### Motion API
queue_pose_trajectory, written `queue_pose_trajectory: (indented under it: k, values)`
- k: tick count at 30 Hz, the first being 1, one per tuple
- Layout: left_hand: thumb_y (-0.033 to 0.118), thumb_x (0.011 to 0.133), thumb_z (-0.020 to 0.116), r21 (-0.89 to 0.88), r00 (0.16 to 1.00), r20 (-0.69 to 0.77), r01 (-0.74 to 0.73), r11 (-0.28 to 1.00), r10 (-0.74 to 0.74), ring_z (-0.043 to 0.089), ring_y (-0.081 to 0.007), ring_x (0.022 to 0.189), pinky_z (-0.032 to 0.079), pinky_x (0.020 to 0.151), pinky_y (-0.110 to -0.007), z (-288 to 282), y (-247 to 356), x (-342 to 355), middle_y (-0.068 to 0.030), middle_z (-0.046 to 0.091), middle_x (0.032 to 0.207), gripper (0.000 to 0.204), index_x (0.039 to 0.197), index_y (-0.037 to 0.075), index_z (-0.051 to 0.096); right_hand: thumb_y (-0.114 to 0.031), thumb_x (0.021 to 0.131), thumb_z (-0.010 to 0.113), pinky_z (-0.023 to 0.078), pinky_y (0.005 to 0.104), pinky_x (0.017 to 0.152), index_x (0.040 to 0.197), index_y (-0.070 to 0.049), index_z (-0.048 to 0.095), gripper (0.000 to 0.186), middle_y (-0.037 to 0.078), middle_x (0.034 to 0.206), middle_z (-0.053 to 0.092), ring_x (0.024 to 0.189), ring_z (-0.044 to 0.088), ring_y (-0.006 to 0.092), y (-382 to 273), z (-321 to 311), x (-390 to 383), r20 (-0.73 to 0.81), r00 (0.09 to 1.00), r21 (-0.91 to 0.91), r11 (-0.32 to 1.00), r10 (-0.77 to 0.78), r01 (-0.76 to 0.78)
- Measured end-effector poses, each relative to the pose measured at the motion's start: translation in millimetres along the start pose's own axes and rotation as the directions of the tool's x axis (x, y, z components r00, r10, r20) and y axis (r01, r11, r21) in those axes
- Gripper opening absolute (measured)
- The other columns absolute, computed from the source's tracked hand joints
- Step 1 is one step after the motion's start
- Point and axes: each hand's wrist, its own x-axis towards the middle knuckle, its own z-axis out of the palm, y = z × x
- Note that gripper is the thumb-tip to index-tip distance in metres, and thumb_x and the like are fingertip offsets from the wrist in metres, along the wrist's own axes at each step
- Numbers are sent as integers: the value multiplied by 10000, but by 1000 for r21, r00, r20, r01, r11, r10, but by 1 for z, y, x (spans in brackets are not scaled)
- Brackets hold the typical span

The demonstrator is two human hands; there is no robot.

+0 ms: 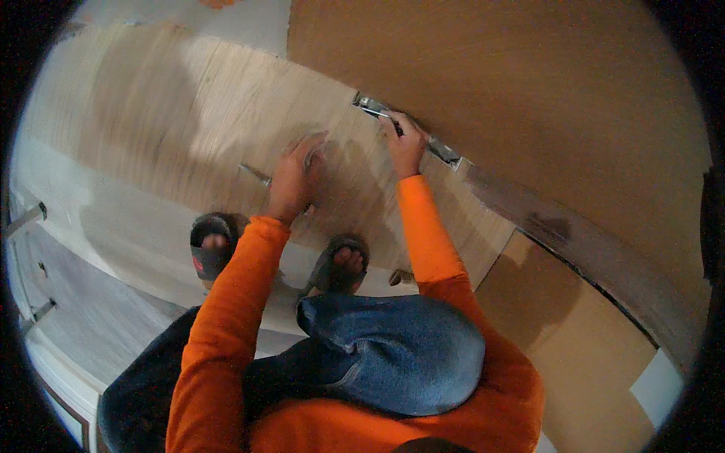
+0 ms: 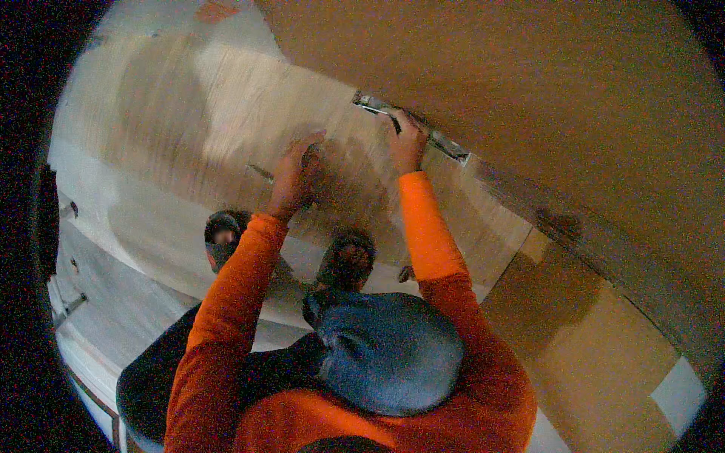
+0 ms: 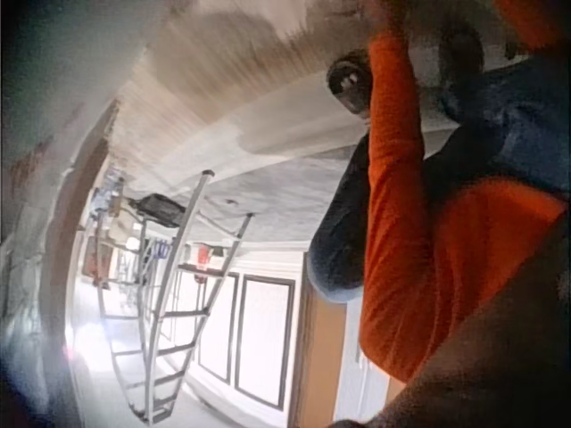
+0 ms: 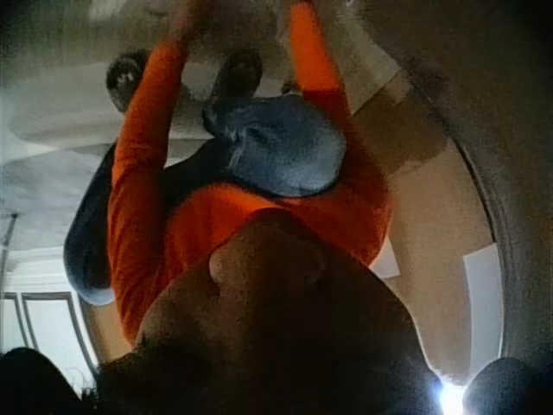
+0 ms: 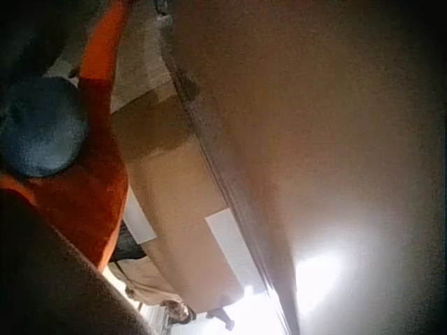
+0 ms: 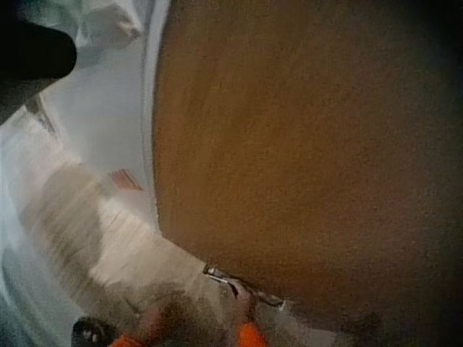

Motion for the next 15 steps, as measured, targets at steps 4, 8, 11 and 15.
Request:
queue_pose_trajectory:
  k: [4, 8, 11, 15]
  values:
    - [52, 882, 597, 103, 1000, -11, -5, 995, 6, 621, -394, 1048, 498, 901, -448, 12, -11, -2, -177, 664, 1149, 364, 1239, 114, 631, -212, 878, 718, 520, 355, 770, 972, -73, 736, 169, 112, 929, 731, 845, 695, 281, 0, -3, -1, -151, 985, -22, 996, -85, 83]
    - [51, 883, 612, 123, 996, -17, -85, 989, 87, 643, -372, 1003, 510, 873, -439, -8, -29, -12, -153, 680, 1104, 353, 1227, 123, 635, -236, 869, 727, 523, 376, 766, 965, -84, 725, 179, 124, 916, 725, 851, 686, 303, -41, -15, -4, -88, 994, 23, 998, 57, -55]
    - [47, 881, 612, 191, 991, -11, -129, 973, 134, 647, -364, 989, 511, 865, -435, -2, -24, -7, -143, 685, 1084, 351, 1221, 128, 642, -233, 869, 729, 527, 381, 762, 971, -80, 713, 184, 132, 929, 722, 877, 682, 325, -29, -25, -11, -25, 999, -103, 995, -20, 17]
    - [54, 894, 612, 52, 996, 16, -84, 995, 83, 651, -355, 966, 510, 857, -429, 0, -12, -2, -133, 691, 1066, 338, 1219, 135, 650, -215, 879, 717, 533, 392, 766, 988, -82, 704, 172, 135, 956, 720, 897, 679, 341, -57, -23, 2, 23, 998, -97, 993, -62, 64]
